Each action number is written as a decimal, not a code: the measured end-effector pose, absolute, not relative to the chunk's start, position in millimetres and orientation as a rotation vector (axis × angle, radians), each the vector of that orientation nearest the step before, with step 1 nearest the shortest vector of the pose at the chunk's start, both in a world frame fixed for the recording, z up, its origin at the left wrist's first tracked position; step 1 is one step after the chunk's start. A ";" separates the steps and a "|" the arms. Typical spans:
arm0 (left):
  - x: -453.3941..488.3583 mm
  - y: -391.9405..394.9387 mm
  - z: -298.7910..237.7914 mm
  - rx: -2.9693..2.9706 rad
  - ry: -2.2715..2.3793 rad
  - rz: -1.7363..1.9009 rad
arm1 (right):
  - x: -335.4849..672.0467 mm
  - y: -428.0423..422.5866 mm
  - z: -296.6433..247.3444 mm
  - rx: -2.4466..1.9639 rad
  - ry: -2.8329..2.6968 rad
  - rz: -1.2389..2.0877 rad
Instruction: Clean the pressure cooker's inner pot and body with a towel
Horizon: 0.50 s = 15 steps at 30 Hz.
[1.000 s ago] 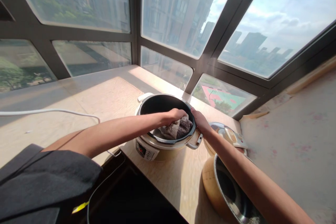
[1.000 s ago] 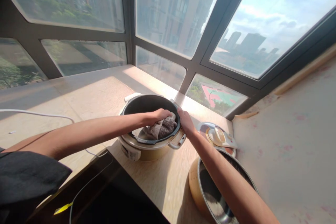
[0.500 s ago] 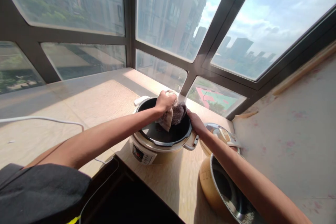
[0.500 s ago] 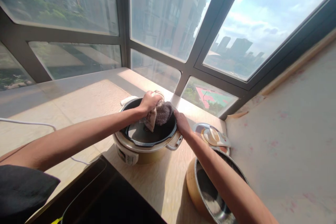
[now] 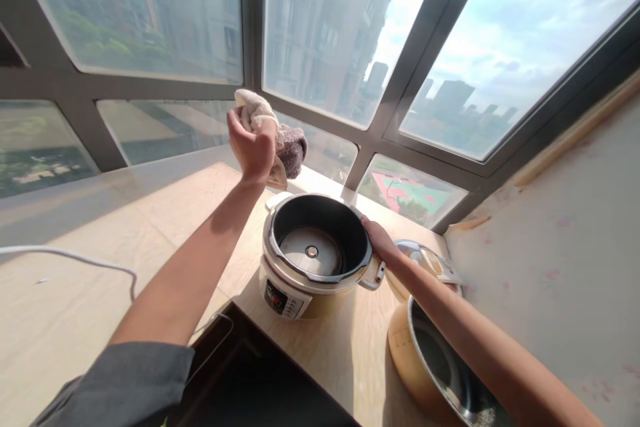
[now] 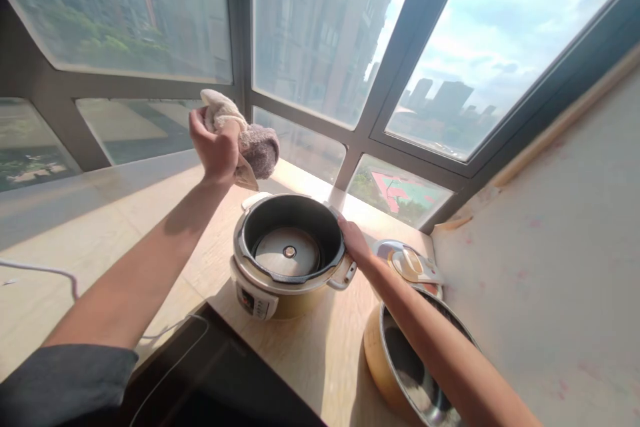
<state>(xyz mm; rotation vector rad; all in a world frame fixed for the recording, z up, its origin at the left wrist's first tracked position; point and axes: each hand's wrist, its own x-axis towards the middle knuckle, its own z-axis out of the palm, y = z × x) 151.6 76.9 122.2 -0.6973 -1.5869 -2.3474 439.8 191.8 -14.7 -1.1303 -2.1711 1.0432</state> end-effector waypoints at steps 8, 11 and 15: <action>144.7 6.9 30.8 -0.470 -1.877 -2.369 | 441.3 195.9 -17.9 -1.187 -2.153 1.017; 161.8 -14.3 -14.7 -0.498 -2.020 -2.500 | 441.9 197.9 -20.1 -1.170 -2.108 1.024; 187.5 -42.9 -58.9 -0.491 -2.114 -2.688 | 441.8 196.3 -19.5 -1.255 -2.054 1.031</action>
